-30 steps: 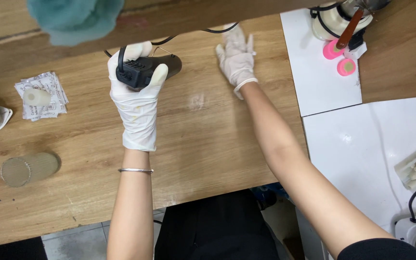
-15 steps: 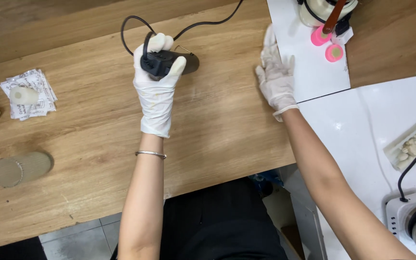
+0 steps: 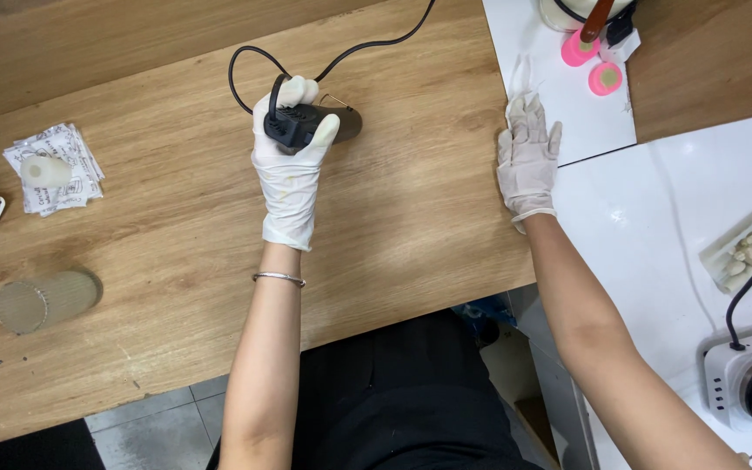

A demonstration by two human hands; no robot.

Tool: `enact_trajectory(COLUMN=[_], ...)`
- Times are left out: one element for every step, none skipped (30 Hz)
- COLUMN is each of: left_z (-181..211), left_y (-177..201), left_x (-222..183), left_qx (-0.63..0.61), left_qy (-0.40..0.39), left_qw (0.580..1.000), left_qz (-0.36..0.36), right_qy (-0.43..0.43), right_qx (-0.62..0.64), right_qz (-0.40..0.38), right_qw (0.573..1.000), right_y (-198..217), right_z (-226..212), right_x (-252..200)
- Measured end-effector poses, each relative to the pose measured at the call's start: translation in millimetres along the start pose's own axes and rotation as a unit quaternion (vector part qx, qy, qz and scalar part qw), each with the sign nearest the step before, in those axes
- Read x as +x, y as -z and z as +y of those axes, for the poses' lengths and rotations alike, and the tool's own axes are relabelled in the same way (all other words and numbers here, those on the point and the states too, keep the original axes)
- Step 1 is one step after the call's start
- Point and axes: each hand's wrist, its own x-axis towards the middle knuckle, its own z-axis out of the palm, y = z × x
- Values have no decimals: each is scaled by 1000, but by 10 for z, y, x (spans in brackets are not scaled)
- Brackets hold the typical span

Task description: Cleaning a wooden table surface and preparing equipment in a candle studio.

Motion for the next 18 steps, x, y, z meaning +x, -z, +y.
enact_trajectory(left_z=[-10,-18,-24,-20,-18,-17,-4,10,24,17,12,8,1,-5,-11,-25,-38,-51], left_y=[-1,0,1,1,-4,-9,-23,-36,-45,-55,-65,-74,-85,-97,-111,-121,-132,-143], left_x=[-6,-10,-13,-13,-20,-27,-28,-29,-35,-39,-45,-50,-49,-49,-58,-67,-71,-73], left_qx=[1,2,3,4,2,1,0,-13,-25,-25,-27,-29,-29,-28,-27,-27,-31,-35], left_qy=[0,-2,-3,-3,-6,-8,-8,-3,3,3,5,7,7,7,8,8,7,6], left_qw=[1000,1000,1000,1000,1000,1000,1000,1000,1000,1000,1000,1000,1000,1000,1000,1000,999,999], left_qz=[0,1,2,2,2,2,2,2,3,3,4,5,5,5,6,6,3,0], right_qy=[0,5,10,10,4,-3,-4,0,5,5,5,5,5,10,15,15,11,7], right_qx=[1,0,-1,0,0,0,0,5,10,10,-1,-11,-11,-16,-20,-20,-24,-28], right_qz=[0,8,15,15,13,10,10,13,16,15,16,18,18,22,24,24,21,17], right_qw=[1000,1000,1000,1000,1000,1000,1000,1000,1000,1000,1000,1000,1000,1000,999,999,999,999], right_y=[-25,-49,-70,-66,-59,-53,-45,-38,-33,-49,-67,-84,-110,-135,-160,-166,-171,-175], right_z=[25,47,68,52,43,35,29,22,13,30,46,61,82,103,129,134,138,143], right_x=[-4,-6,-9,-2,-4,-6,-5,-4,-7,-3,1,6,10,15,8,6,7,8])
